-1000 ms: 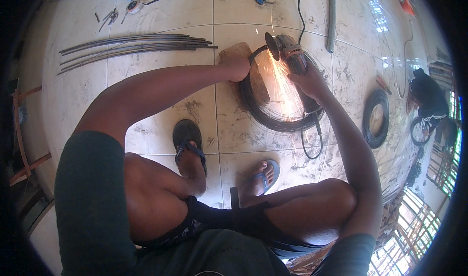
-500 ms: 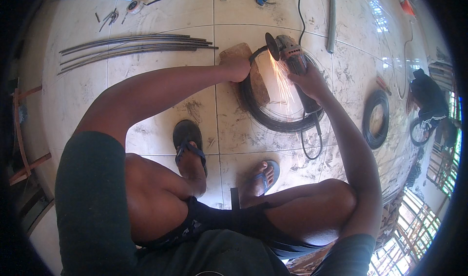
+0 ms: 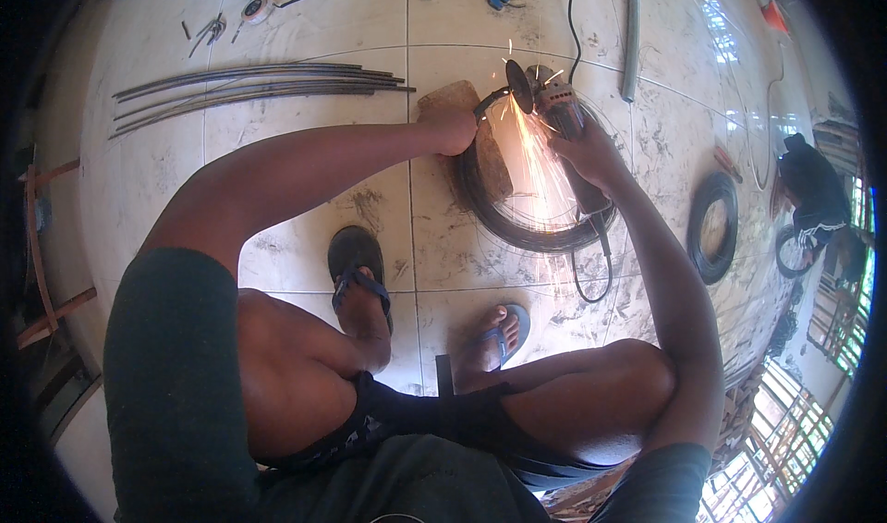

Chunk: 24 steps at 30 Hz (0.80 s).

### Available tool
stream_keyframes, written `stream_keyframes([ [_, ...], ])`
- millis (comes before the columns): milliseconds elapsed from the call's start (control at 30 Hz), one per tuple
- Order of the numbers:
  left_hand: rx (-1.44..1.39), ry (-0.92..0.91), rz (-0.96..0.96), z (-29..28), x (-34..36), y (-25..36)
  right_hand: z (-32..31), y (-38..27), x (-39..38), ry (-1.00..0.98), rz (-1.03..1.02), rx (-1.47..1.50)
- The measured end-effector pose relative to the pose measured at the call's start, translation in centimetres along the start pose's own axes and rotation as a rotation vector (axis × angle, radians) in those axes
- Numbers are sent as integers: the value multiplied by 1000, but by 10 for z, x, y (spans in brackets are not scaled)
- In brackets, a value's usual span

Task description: The person uses an angle grinder to cut a metal rod while sitting on the floor. They hold the rod with one hand and operate the grinder with the other, producing sparks as the cut progresses.

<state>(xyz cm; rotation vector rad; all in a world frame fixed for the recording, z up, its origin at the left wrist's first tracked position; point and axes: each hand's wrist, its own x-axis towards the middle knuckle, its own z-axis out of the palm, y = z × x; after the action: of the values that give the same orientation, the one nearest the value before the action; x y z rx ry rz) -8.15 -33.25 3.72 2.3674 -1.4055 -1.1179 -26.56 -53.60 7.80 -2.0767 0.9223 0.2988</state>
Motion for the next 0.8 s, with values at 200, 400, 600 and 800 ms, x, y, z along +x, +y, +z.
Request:
stream_keyframes([
  [200, 17, 3, 47, -6, -5, 2, -3, 0, -4, -41, -75, 45],
  [400, 75, 16, 58, -5, -4, 4, 1, -4, -7, 9, -7, 23],
  [600, 64, 7, 43, -2, -1, 0, 1, -7, -8, 9, -18, 12],
  [800, 129, -23, 53, -2, 4, 6, -3, 5, -8, 9, -37, 9],
])
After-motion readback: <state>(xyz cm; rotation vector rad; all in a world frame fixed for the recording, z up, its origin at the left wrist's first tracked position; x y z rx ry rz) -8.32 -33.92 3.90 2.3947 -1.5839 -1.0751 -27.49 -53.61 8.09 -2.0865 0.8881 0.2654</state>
